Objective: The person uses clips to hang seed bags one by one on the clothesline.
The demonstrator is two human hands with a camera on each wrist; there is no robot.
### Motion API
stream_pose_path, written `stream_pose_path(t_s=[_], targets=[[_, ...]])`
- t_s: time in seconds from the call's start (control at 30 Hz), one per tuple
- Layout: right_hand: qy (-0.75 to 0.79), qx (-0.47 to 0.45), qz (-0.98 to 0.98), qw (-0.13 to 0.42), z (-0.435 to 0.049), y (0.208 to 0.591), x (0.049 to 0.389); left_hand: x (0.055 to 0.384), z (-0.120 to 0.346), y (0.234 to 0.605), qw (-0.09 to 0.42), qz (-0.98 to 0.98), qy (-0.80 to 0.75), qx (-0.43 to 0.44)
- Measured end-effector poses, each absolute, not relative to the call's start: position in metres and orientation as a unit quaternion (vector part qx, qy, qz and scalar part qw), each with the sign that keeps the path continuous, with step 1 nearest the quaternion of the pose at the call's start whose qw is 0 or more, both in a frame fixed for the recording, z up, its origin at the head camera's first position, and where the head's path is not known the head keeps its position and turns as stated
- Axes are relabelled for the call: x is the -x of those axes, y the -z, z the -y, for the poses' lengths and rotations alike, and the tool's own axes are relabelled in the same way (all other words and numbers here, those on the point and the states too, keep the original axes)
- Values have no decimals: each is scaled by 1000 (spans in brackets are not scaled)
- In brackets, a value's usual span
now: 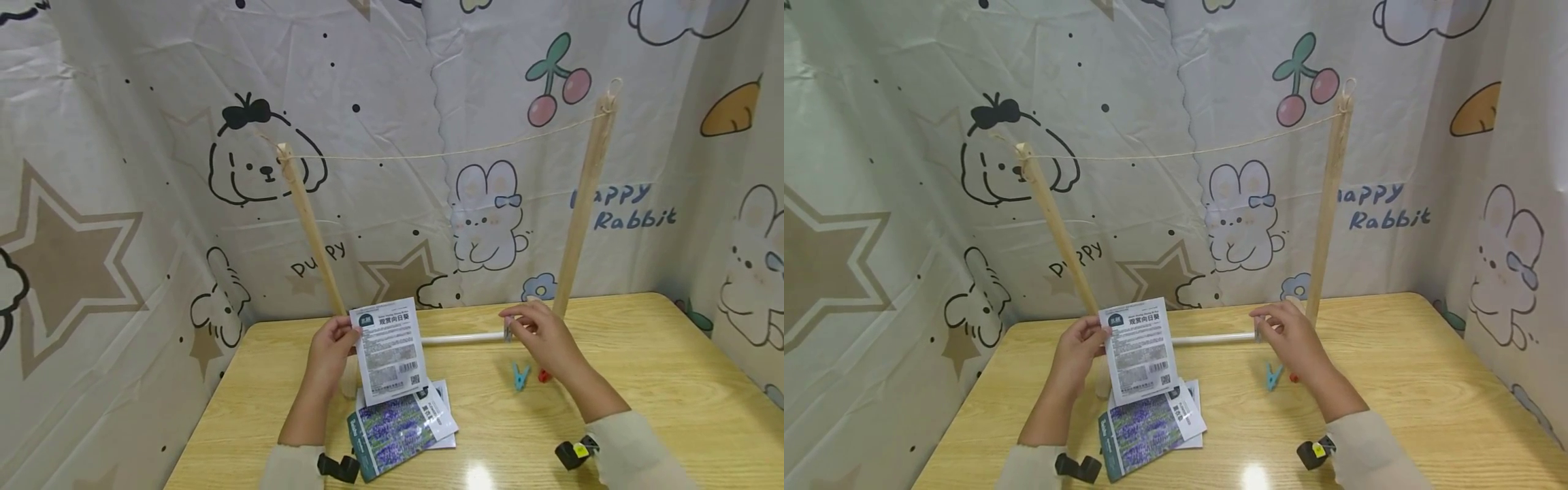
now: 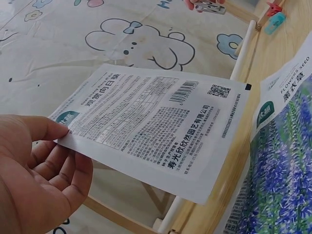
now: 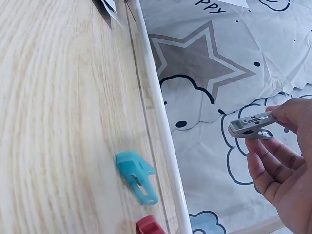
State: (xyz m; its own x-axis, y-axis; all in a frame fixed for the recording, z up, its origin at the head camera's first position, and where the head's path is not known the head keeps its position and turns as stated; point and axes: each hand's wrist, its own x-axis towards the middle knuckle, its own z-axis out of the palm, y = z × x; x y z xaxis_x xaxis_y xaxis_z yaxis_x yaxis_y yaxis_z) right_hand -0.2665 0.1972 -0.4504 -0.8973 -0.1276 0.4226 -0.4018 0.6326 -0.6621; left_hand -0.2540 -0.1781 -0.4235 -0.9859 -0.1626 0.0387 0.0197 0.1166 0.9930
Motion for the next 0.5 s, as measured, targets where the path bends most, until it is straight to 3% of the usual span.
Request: stream_pose_path(t_s=[0.5], targets=[[-400,-154,887,171,-198,440,268,255,179,416,66,743,664,-54]])
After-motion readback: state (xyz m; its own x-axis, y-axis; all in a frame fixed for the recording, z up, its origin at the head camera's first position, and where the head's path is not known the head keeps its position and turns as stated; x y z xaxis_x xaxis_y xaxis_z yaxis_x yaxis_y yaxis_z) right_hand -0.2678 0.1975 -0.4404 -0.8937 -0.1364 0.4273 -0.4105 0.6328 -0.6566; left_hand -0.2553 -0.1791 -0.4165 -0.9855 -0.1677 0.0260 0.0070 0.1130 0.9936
